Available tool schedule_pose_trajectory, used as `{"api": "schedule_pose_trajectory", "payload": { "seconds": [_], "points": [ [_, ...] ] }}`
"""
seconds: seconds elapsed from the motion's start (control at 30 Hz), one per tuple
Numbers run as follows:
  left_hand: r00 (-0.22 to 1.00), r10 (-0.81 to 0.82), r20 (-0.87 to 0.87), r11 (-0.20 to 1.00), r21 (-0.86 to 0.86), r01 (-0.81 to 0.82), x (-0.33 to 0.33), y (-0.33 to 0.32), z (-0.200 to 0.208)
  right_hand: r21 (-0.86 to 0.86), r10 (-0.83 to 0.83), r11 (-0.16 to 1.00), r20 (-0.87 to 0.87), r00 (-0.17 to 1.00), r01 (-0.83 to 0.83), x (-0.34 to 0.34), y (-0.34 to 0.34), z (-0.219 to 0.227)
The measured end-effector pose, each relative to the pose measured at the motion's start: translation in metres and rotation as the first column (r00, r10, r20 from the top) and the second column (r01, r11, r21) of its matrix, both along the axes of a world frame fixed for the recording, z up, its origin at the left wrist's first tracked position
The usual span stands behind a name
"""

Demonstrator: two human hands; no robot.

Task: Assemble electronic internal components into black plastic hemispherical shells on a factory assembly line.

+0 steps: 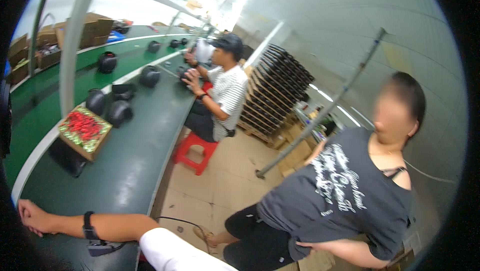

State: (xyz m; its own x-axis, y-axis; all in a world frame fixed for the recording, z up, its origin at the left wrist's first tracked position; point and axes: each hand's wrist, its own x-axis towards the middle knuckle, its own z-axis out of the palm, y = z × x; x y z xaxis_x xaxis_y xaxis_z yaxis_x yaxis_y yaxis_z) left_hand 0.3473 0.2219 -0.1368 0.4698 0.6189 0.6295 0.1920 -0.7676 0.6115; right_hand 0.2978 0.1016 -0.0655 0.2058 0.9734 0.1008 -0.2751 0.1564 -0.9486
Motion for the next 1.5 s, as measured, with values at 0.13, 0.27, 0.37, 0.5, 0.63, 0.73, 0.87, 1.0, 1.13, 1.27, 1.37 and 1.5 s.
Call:
{"api": "schedule_pose_trajectory", "payload": {
  "seconds": [0.13, 0.27, 0.37, 0.5, 0.63, 0.73, 0.87, 1.0, 1.13, 1.27, 1.37, 1.5],
  "points": [
    [0.975, 0.217, -0.051, 0.976, 0.041, -0.215, -0.094, 0.063, -0.001, -0.052, -0.019, 0.999, -0.026, 0.999, 0.017, 0.000, -0.015, 0.017],
    [0.915, 0.396, -0.080, 0.914, 0.136, -0.383, -0.184, 0.110, 0.023, -0.053, -0.013, 0.999, -0.030, 0.999, 0.011, 0.008, -0.027, 0.031],
    [0.867, 0.492, -0.080, 0.860, 0.201, -0.469, -0.234, 0.130, 0.048, -0.026, 0.001, 1.000, 0.005, 1.000, -0.001, 0.010, -0.027, 0.031],
    [0.795, 0.600, -0.084, 0.782, 0.271, -0.562, -0.296, 0.143, 0.074, -0.043, 0.024, 0.999, 0.026, 0.999, -0.023, 0.005, -0.029, 0.037],
    [0.691, 0.721, -0.055, 0.660, 0.359, -0.660, -0.372, 0.153, 0.121, 0.016, -0.011, 1.000, 0.189, 0.982, 0.008, -0.003, -0.027, 0.037],
    [0.509, 0.861, -0.019, 0.455, 0.476, -0.752, -0.491, 0.131, 0.188, 0.080, -0.098, 0.994, 0.256, 0.962, 0.080, -0.008, -0.028, 0.023],
    [0.196, 0.977, 0.084, 0.108, 0.598, -0.794, -0.646, 0.030, 0.286, -0.034, -0.007, 0.999, 0.199, 0.980, 0.014, 0.004, -0.045, 0.040],
    [0.004, 0.987, 0.164, -0.098, 0.610, -0.786, -0.706, -0.059, 0.321, -0.123, 0.025, 0.992, 0.201, 0.979, 0.000, -0.002, -0.042, 0.052],
    [0.009, 0.976, 0.216, -0.117, 0.566, -0.816, -0.695, -0.053, 0.314, -0.127, -0.018, 0.991, 0.198, 0.980, 0.043, 0.009, -0.058, 0.047],
    [0.261, 0.954, 0.149, 0.155, 0.499, -0.852, -0.591, 0.052, 0.252, 0.034, -0.032, 0.999, 0.296, 0.955, 0.023, -0.011, -0.040, 0.036],
    [0.488, 0.871, 0.052, 0.424, 0.420, -0.803, -0.473, 0.104, 0.177, 0.147, -0.022, 0.989, 0.207, 0.978, -0.009, -0.021, -0.022, 0.027],
    [0.574, 0.819, 0.004, 0.527, 0.390, -0.755, -0.418, 0.118, 0.135, 0.055, -0.074, 0.997, 0.307, 0.949, 0.061, 0.001, -0.031, 0.044]
  ]
}}
